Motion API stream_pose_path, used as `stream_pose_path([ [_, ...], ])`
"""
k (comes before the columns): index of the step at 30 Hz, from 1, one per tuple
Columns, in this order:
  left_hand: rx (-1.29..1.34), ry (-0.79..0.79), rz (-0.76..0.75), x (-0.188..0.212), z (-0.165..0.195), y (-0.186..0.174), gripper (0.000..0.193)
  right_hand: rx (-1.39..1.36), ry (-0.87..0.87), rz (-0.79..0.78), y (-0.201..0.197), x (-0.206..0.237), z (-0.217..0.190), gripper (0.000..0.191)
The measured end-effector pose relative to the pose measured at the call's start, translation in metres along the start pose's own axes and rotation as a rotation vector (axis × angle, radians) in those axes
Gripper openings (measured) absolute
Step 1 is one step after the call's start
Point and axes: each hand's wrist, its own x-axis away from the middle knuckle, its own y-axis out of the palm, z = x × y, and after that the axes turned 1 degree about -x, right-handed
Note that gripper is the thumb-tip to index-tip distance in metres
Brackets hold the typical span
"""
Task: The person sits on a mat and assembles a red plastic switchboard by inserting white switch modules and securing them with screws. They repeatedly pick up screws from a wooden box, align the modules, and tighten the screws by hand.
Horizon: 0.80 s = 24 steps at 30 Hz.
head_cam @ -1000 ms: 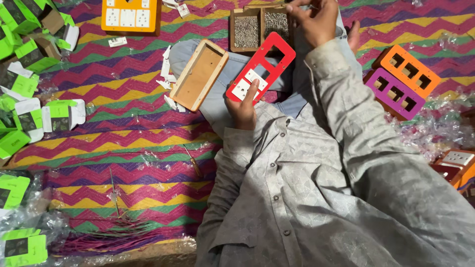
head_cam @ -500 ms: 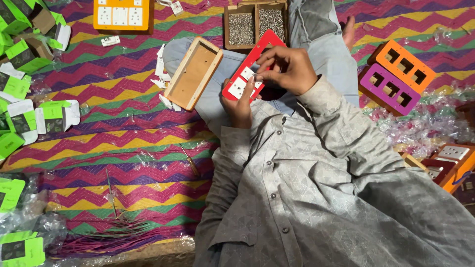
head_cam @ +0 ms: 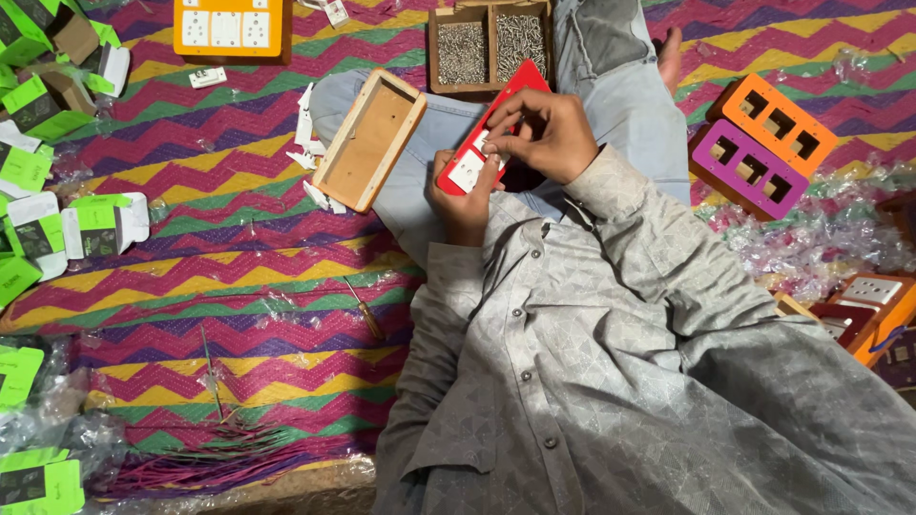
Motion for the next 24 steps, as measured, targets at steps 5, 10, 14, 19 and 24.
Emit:
stream_pose_path([
  [5, -0.052, 0.051, 0.015, 0.000, 0.000, 0.000, 0.027, -0.029, -0.009, -0.002, 0.000, 0.000, 0.006, 0.019],
  [10, -0.112, 0.040, 0.019, 0.000, 0.002, 0.001, 0.029, -0.065, 0.038, -0.004, 0.000, -0.002, 0.015, 0.021],
  [14, -0.236, 0.125, 0.029, 0.001, 0.005, 0.001, 0.030, -0.123, 0.064, -0.007, 0.001, -0.001, 0.019, 0.021],
  [19, -0.226, 0.114, 0.038, 0.001, 0.007, 0.002, 0.031, -0.080, 0.067, 0.023, 0.001, -0.001, 0.021, 0.021],
  [24, -0.212, 0.095, 0.050, 0.000, 0.009, 0.003, 0.030, -0.090, 0.039, 0.030, 0.005, 0.000, 0.028, 0.021],
])
